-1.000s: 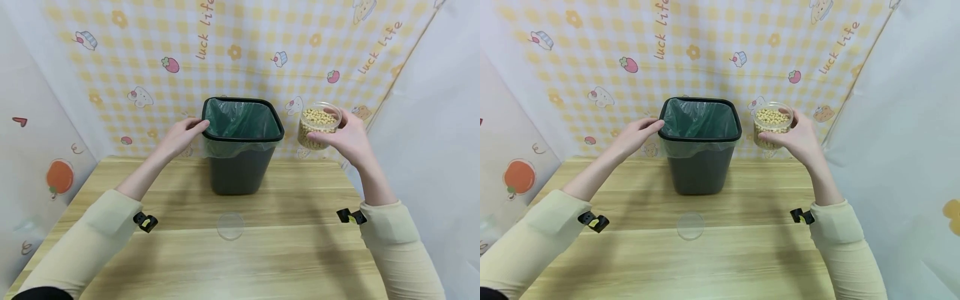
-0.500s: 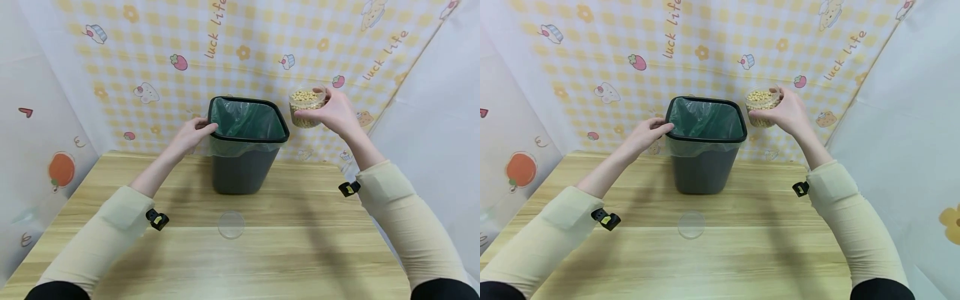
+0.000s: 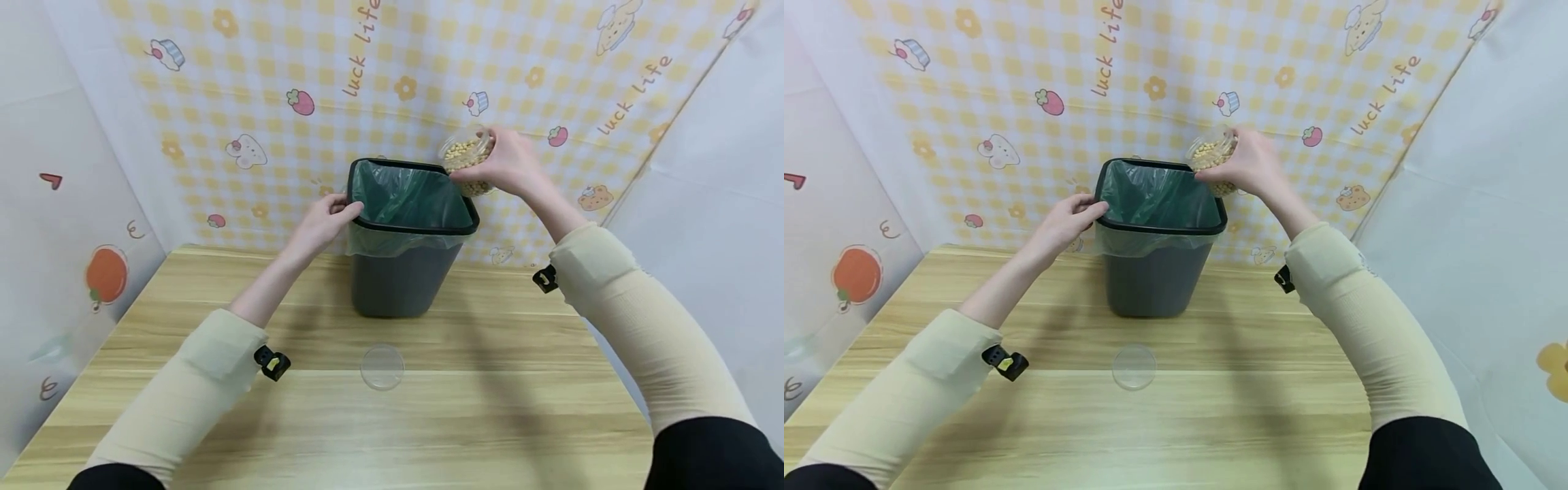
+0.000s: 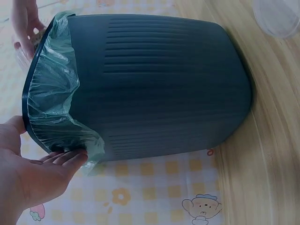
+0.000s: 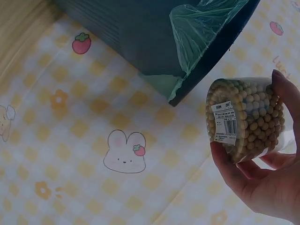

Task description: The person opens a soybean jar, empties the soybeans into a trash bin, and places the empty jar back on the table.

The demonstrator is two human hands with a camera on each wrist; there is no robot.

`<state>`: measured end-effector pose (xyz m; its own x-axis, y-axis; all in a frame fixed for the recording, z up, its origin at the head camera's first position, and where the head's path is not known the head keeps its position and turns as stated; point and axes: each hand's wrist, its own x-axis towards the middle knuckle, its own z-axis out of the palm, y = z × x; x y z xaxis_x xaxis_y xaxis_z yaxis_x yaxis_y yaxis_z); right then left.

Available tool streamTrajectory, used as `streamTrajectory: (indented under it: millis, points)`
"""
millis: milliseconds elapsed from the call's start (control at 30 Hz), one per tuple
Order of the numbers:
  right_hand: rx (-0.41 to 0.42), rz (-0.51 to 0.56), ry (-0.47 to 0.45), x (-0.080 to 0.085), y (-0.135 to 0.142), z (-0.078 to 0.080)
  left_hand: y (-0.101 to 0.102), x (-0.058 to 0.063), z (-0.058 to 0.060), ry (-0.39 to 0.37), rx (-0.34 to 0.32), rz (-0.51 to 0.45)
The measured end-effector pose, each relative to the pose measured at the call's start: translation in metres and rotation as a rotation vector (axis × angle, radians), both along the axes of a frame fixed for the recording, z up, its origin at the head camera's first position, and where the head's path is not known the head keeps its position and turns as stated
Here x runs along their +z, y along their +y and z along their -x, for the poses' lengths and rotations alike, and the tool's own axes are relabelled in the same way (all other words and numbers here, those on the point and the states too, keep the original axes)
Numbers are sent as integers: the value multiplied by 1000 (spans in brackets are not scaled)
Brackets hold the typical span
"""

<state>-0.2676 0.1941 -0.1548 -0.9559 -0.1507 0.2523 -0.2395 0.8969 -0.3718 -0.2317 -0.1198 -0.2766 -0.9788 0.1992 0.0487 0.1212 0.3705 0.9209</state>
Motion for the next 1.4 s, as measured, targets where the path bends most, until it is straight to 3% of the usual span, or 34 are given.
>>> streamTrajectory:
  millis: [433,1400]
  points:
    - [39,-196,7,-3,-27,16,1,-1,0,-11,13,-16]
    - [69,-373,-32,-1,-44,22,1,-4,-1,-28,35,-27]
